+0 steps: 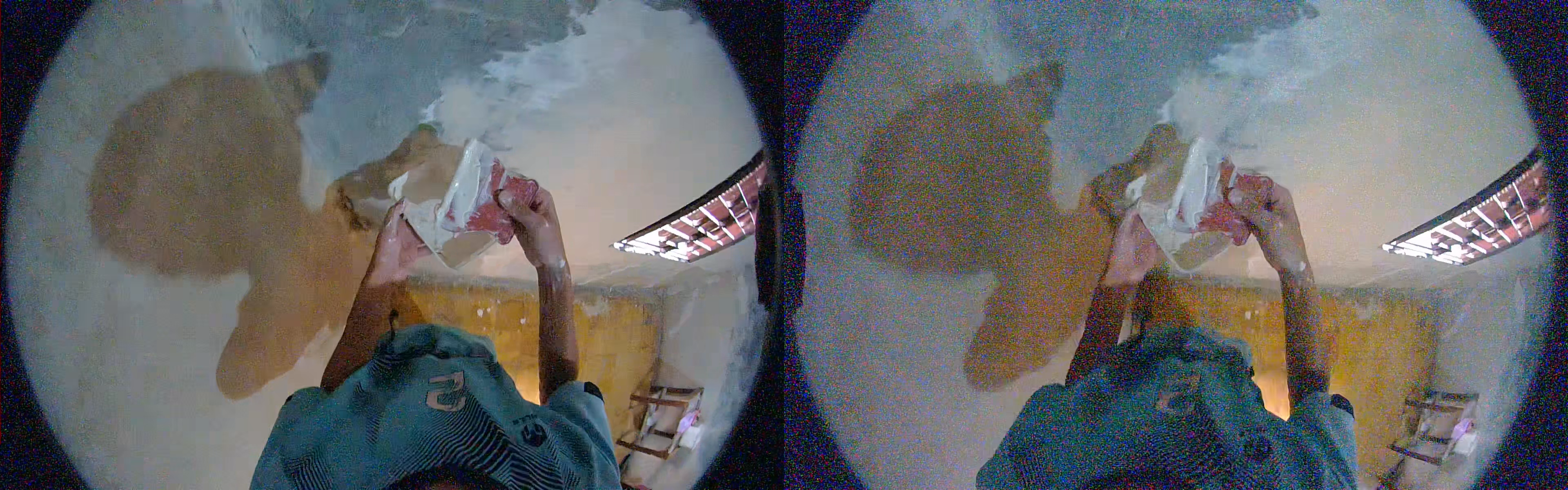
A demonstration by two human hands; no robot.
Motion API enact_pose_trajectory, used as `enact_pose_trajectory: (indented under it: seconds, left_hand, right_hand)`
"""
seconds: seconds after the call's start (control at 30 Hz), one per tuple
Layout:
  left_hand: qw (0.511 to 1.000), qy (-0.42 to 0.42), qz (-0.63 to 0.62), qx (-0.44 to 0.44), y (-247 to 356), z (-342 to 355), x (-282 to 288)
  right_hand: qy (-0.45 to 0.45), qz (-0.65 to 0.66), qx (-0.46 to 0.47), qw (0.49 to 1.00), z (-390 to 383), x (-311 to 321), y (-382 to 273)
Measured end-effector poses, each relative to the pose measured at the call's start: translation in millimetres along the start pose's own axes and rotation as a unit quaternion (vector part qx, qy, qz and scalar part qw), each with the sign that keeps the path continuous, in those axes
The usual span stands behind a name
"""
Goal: The person applies putty from a plastic container to a damaged wall surface using a putty knife.
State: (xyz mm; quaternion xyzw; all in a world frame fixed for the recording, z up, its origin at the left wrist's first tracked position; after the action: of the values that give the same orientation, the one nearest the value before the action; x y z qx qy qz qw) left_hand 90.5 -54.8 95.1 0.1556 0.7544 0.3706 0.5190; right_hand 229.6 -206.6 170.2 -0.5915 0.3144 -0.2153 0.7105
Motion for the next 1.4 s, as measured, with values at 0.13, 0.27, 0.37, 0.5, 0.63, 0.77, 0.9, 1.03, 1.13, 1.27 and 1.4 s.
enact_pose_trajectory:
  seconds: [0.13, 0.27, 0.37, 0.5, 0.63, 0.77, 0.9, 1.03, 1.13, 1.27, 1.4]
  left_hand:
    - [0.998, -0.065, -0.010, -0.020, 3, 13, -4]
    - [1.000, -0.020, -0.016, -0.018, 13, 14, -19]
    - [0.999, -0.015, -0.018, -0.028, 19, 18, -23]
    - [0.999, -0.012, -0.037, -0.014, 23, 22, -30]
    - [0.998, -0.047, -0.027, -0.043, 32, 21, -48]
    - [0.995, -0.033, -0.094, -0.001, 30, 25, -44]
    - [0.998, -0.052, -0.005, -0.037, 25, 22, -36]
    - [0.999, -0.037, -0.025, 0.009, 11, 15, -22]
    - [0.999, -0.033, -0.014, -0.012, 2, 14, -8]
    - [0.996, -0.046, -0.077, 0.008, 2, 7, 6]
    - [0.990, -0.066, -0.121, 0.015, -4, 11, 25]
  right_hand:
    - [0.002, 0.000, 0.032, 0.999, -4, -5, -29]
    - [0.024, -0.019, 0.063, 0.998, 0, -2, -48]
    - [0.039, 0.012, 0.087, 0.995, 0, -5, -67]
    - [0.060, 0.047, 0.154, 0.985, 5, -4, -82]
    - [0.115, 0.025, 0.199, 0.973, 11, -17, -131]
    - [0.174, -0.105, 0.387, 0.899, 27, -29, -205]
    - [0.251, -0.415, 0.554, 0.676, 57, -45, -251]
    - [0.287, -0.637, 0.559, 0.448, 94, -59, -222]
    - [0.284, -0.657, 0.526, 0.459, 104, -57, -192]
    - [0.253, -0.668, 0.485, 0.505, 95, -54, -155]
    - [0.210, -0.668, 0.467, 0.539, 82, -46, -119]
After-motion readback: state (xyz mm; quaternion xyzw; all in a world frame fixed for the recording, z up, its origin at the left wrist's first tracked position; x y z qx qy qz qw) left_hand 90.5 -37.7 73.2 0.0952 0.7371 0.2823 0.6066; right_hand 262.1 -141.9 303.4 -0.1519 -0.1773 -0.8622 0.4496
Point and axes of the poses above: each hand's wrist, its own z-axis towards the middle knuckle, its own x-axis out of the back of the hand, y = z × x, the point moved 3 cm from there along z, towards the middle knuckle, and after that the axes turned 1 degree about z, right-handed, at the moved point
